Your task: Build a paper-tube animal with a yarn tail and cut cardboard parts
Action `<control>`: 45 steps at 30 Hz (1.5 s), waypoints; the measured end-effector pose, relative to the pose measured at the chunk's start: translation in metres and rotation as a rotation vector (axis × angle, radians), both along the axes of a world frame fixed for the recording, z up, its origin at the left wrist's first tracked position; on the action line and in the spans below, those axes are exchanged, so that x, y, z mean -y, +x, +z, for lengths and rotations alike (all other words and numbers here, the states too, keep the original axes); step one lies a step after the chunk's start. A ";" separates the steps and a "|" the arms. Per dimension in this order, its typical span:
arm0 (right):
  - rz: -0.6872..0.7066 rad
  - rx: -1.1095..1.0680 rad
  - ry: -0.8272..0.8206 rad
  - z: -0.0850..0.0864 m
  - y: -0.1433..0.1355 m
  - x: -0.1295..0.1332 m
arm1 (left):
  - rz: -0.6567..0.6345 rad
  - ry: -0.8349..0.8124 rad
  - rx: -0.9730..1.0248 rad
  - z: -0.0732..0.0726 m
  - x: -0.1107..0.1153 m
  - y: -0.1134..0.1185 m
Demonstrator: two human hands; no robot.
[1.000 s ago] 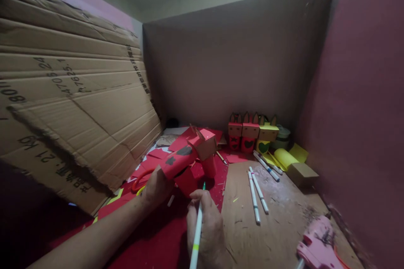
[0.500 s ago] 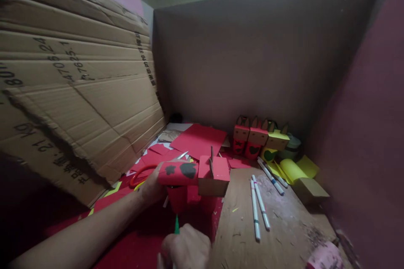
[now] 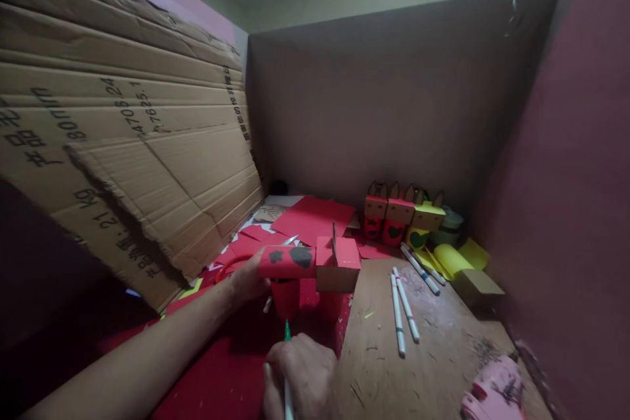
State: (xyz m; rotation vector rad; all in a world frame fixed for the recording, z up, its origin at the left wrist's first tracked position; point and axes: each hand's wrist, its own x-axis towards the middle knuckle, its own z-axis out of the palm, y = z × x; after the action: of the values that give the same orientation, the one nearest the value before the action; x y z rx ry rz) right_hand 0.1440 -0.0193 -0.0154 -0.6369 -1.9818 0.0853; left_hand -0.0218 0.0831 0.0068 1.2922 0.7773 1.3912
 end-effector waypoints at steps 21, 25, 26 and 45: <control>-0.149 -0.235 -0.210 0.004 0.003 0.007 | -0.288 -0.175 0.058 0.011 0.000 0.013; -0.285 -0.433 -0.303 0.019 0.015 0.002 | -0.289 -0.172 0.057 0.013 0.003 0.014; -0.336 -0.506 -0.296 0.024 0.019 -0.001 | -0.294 -0.173 0.053 0.013 0.003 0.014; -0.515 -0.118 -0.512 0.033 0.087 -0.060 | -0.169 -0.069 0.075 0.007 -0.013 0.014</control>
State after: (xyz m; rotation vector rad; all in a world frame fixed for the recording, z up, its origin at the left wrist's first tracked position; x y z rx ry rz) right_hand 0.2310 0.0406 0.0176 -1.4205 -1.6279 0.3120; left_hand -0.0078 0.0962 0.0138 1.2170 0.6448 1.2596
